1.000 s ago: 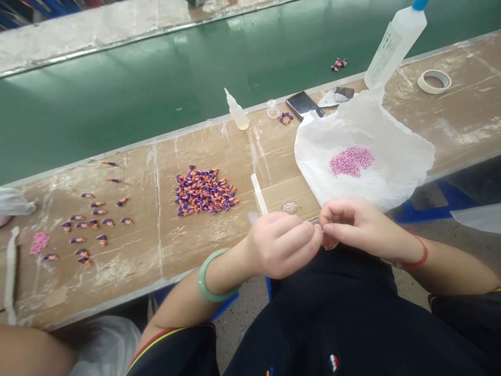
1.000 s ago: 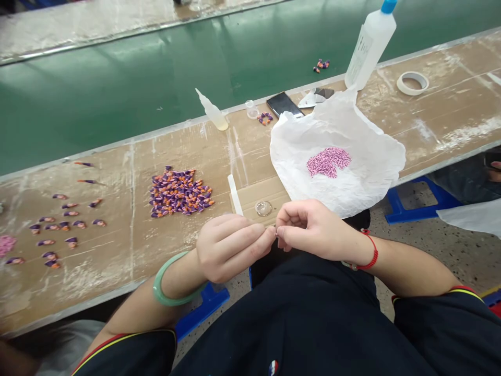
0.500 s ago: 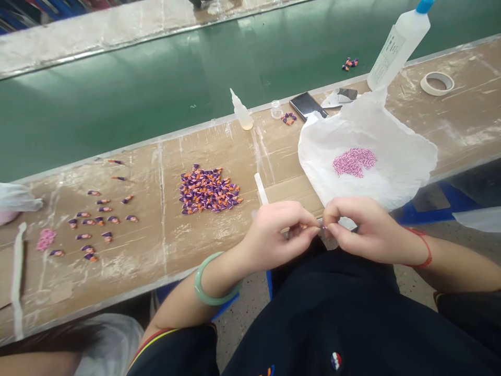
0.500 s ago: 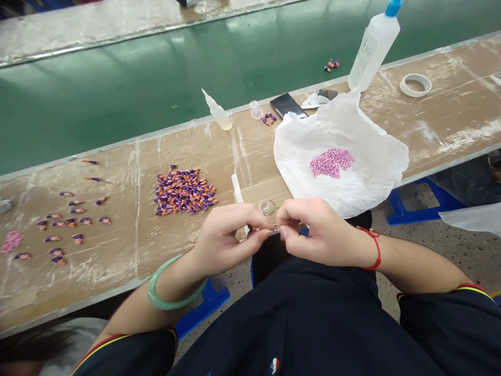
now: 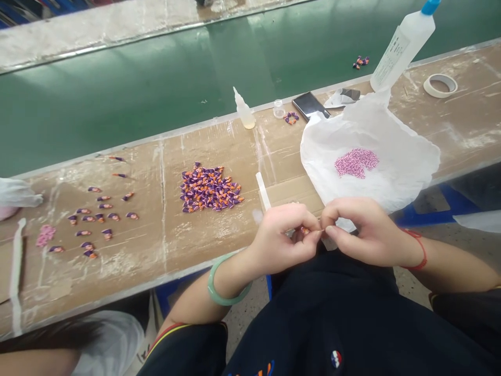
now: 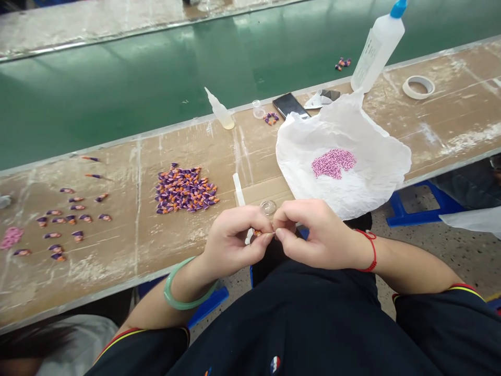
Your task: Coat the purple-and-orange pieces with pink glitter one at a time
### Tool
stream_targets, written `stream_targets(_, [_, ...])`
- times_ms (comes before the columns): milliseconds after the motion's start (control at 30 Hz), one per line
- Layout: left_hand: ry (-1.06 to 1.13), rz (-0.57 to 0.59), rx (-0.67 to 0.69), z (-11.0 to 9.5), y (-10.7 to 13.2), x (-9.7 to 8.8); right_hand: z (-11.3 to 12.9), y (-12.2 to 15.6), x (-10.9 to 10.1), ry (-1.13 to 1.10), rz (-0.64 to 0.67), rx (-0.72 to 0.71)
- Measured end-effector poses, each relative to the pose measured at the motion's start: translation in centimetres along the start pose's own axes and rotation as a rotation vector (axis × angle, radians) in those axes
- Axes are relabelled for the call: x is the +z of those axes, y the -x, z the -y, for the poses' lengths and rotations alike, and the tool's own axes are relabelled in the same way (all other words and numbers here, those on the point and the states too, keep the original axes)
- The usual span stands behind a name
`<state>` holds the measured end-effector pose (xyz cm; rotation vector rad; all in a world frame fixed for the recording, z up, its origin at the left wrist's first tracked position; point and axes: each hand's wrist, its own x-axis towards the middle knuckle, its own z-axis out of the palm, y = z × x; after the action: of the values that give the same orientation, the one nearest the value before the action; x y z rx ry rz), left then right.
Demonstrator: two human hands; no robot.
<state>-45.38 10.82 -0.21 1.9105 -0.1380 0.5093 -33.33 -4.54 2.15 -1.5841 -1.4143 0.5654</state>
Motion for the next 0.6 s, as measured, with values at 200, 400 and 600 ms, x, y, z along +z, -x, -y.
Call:
stream_targets(200, [0.036, -0.005, -0.062, 0.2, 0.3, -0.1, -0.1, -0.3, 0.4, -0.014, -0.021, 0.031])
stream_targets(400, [0.257, 0.007, -0.148, 0.6, 1.0, -0.3, 0.1, -0.7, 0.5, -0.221, 0.012, 0.081])
stream_targets(600, [0.337, -0.039, -0.186, 0.6, 1.4, -0.2, 0.2, -0.5, 0.4, -0.251, -0.047, 0.078])
